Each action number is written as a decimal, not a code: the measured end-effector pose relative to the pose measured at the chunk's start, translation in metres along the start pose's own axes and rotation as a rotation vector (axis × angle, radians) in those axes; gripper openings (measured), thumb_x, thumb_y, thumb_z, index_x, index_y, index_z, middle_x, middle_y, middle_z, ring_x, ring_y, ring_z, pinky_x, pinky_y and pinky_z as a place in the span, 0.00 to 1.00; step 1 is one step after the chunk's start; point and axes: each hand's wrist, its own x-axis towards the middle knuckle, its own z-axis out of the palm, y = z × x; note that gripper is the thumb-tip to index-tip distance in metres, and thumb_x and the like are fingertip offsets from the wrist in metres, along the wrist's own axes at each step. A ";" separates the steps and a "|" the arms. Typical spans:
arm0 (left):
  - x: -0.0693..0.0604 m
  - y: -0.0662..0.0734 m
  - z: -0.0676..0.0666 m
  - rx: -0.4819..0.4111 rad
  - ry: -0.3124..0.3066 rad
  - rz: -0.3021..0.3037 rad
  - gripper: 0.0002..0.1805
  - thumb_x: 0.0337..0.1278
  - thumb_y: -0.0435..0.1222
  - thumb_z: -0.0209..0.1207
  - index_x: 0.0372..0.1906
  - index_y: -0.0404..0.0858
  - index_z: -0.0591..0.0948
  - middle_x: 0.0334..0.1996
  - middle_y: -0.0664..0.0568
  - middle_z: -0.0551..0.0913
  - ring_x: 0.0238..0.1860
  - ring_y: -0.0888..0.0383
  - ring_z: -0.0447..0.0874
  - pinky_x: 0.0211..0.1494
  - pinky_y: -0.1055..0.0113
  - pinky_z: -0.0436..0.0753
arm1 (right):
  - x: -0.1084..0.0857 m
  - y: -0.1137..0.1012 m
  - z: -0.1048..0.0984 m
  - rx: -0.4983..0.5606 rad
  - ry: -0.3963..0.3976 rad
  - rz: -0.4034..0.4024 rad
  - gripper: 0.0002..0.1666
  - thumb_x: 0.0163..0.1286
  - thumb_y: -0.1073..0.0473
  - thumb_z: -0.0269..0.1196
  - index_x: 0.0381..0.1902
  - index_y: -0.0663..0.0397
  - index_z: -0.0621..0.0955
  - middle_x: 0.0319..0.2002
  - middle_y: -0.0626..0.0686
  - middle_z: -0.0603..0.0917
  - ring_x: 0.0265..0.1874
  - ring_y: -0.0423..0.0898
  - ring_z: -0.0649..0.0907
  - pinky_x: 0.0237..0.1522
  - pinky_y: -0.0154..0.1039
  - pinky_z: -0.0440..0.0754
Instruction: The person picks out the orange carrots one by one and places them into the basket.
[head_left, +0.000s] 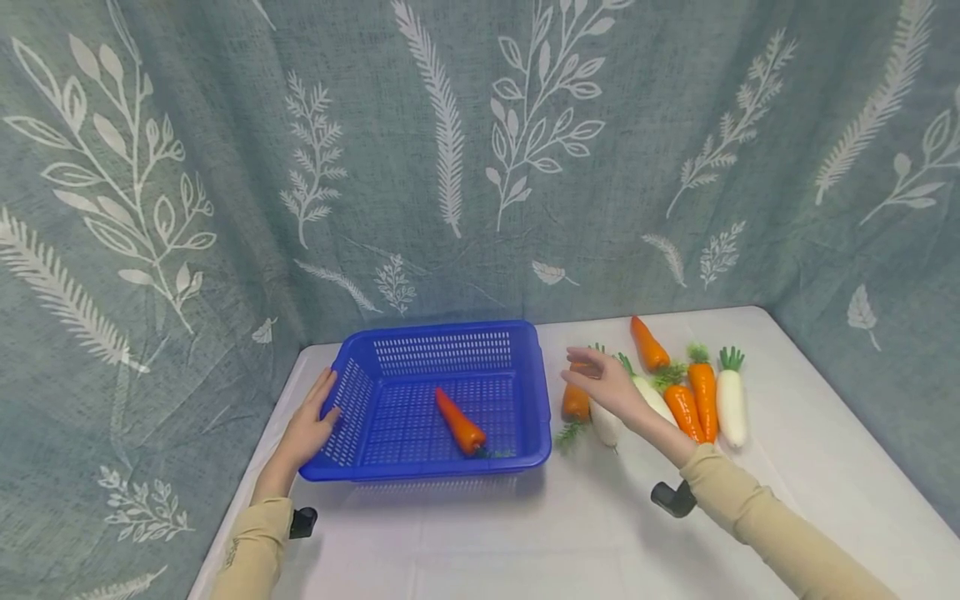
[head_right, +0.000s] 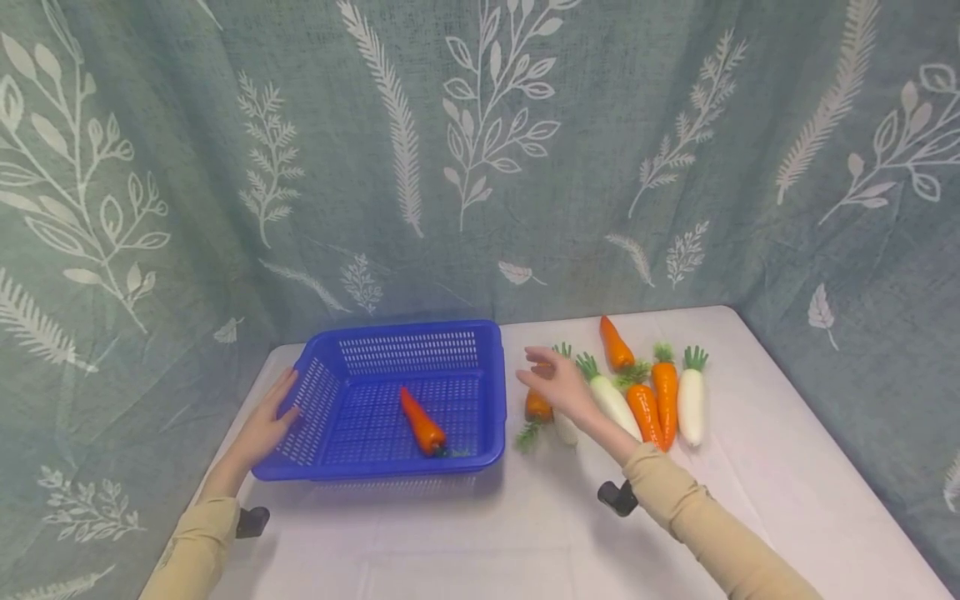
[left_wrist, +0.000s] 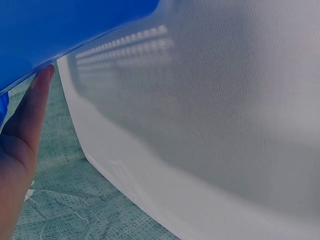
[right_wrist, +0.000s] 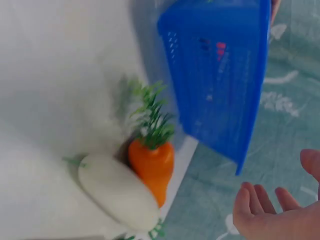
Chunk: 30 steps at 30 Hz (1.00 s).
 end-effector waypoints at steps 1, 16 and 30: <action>0.000 0.000 0.000 -0.001 -0.001 -0.001 0.33 0.66 0.26 0.43 0.73 0.28 0.48 0.74 0.33 0.41 0.73 0.32 0.39 0.73 0.36 0.45 | 0.001 0.002 -0.002 -0.005 0.002 0.009 0.32 0.68 0.53 0.60 0.65 0.62 0.68 0.62 0.65 0.73 0.60 0.62 0.76 0.59 0.52 0.77; 0.001 0.003 -0.001 -0.020 0.008 0.008 0.33 0.64 0.24 0.43 0.72 0.27 0.49 0.74 0.32 0.42 0.73 0.32 0.39 0.73 0.37 0.45 | 0.014 0.035 0.003 -0.017 0.075 0.153 0.33 0.69 0.56 0.57 0.68 0.65 0.64 0.65 0.68 0.69 0.62 0.65 0.72 0.62 0.54 0.74; 0.000 -0.003 0.002 -0.014 0.018 0.013 0.33 0.65 0.25 0.43 0.73 0.28 0.49 0.74 0.32 0.42 0.73 0.32 0.40 0.73 0.37 0.45 | 0.013 0.041 0.033 -0.130 0.144 0.192 0.37 0.65 0.57 0.60 0.66 0.70 0.63 0.65 0.71 0.67 0.62 0.66 0.71 0.62 0.55 0.73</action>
